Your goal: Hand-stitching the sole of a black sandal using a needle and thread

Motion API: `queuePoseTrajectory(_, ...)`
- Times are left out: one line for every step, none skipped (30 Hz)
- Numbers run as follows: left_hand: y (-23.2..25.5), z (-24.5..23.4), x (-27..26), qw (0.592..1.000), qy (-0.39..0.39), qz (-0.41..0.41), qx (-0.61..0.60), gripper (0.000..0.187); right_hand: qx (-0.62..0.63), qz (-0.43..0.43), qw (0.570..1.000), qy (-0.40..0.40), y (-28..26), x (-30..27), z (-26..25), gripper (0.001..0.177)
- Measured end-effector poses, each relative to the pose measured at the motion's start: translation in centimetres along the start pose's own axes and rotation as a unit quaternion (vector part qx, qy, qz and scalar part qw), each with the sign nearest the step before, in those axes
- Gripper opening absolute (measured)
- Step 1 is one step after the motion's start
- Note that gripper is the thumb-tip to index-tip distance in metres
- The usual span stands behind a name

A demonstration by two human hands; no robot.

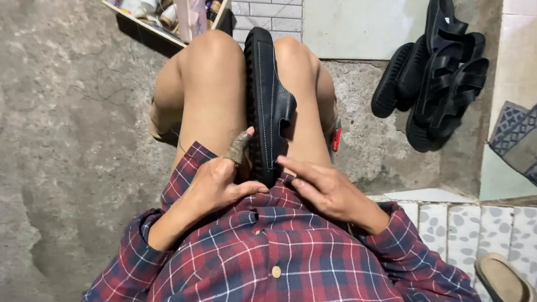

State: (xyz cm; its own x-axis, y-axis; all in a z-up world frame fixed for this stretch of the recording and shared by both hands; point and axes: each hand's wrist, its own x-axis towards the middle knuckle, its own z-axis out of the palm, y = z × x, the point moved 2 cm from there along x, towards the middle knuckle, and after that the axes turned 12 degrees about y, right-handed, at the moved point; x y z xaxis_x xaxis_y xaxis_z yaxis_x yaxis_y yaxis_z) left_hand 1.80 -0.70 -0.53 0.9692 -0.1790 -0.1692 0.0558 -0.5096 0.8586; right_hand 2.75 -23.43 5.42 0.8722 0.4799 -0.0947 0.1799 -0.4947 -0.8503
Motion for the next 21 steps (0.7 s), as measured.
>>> queuePoseTrajectory(0.1,0.0,0.0,1.000,0.000,-0.001,-0.004,0.106,-0.003,0.002,1.000,-0.003,-0.1,-0.3,0.0,0.042)
queuePoseTrajectory(0.2,0.1,0.1,1.000,0.000,0.006,-0.001,0.106,-0.043,0.000,0.999,-0.021,-0.3,-0.7,0.0,0.044)
queuePoseTrajectory(0.2,0.0,0.1,1.000,0.000,0.012,0.003,0.106,-0.081,-0.003,0.996,-0.039,-0.4,-1.0,0.2,0.047)
queuePoseTrajectory(0.3,-0.1,0.0,1.000,-0.001,0.011,0.001,0.106,-0.082,-0.001,0.996,-0.041,-0.7,-1.0,0.3,0.047)
queuePoseTrajectory(0.3,-0.1,0.0,1.000,-0.010,-0.001,-0.005,0.107,-0.081,0.007,0.996,-0.030,-0.8,-1.0,0.3,0.046)
queuePoseTrajectory(0.4,-0.1,0.1,1.000,-0.020,-0.013,-0.012,0.107,-0.080,0.016,0.996,-0.018,-1.0,-0.9,0.3,0.045)
queuePoseTrajectory(0.4,0.0,0.1,1.000,-0.018,-0.012,-0.012,0.107,-0.082,0.014,0.996,-0.018,-1.2,-0.9,0.4,0.045)
queuePoseTrajectory(0.5,0.1,0.1,1.000,-0.021,-0.012,-0.005,0.108,-0.041,0.025,0.999,-0.004,-1.3,-0.8,0.3,0.045)
queuePoseTrajectory(0.5,0.2,0.0,1.000,-0.024,-0.014,0.002,0.109,0.000,0.036,0.999,0.010,-1.3,-0.6,0.4,0.045)
queuePoseTrajectory(0.3,0.4,0.1,1.000,-0.022,-0.013,0.002,0.109,0.000,0.035,0.999,0.009,-1.1,-0.7,0.5,0.045)
queuePoseTrajectory(0.1,0.6,0.1,1.000,-0.023,-0.016,0.003,0.110,0.012,0.028,0.999,0.024,-0.8,-0.7,0.7,0.047)
queuePoseTrajectory(0.0,0.9,0.2,1.000,-0.024,-0.019,0.004,0.112,0.024,0.021,0.999,0.039,-0.5,-0.8,0.8,0.050)
queuePoseTrajectory(-0.1,0.9,0.2,0.999,-0.025,-0.020,0.005,0.112,0.026,0.021,0.999,0.039,-0.5,-0.8,0.7,0.050)
queuePoseTrajectory(-0.2,0.9,0.2,0.999,-0.023,-0.023,0.009,0.113,0.031,0.015,0.999,0.042,-0.5,-0.8,0.6,0.050)
queuePoseTrajectory(-0.3,0.9,0.2,0.999,-0.022,-0.027,0.011,0.114,0.036,0.010,0.998,0.045,-0.5,-0.8,0.4,0.051)
queuePoseTrajectory(-0.1,0.8,0.1,0.999,-0.023,-0.028,0.012,0.114,0.037,0.010,0.998,0.045,-0.4,-1.0,0.4,0.051)
queuePoseTrajectory(0.0,0.6,0.1,0.999,-0.014,-0.028,0.015,0.111,0.013,0.009,0.999,0.033,-0.2,-1.3,0.4,0.047)
queuePoseTrajectory(0.1,0.4,0.0,0.999,-0.005,-0.029,0.019,0.108,-0.011,0.006,1.000,0.020,-0.1,-1.5,0.5,0.044)
queuePoseTrajectory(-1.0,1.3,-0.2,0.999,-0.004,-0.030,0.019,0.108,-0.011,0.006,1.000,0.018,-0.3,-1.4,0.6,0.044)
queuePoseTrajectory(-2.1,2.0,-0.5,0.999,0.008,-0.027,0.024,0.088,-0.041,-0.003,0.999,0.016,-0.5,-1.2,0.7,0.042)
queuePoseTrajectory(-3.3,2.7,-0.6,0.999,0.021,-0.023,0.029,0.076,-0.072,-0.013,0.997,0.013,-0.8,-0.9,0.9,0.040)
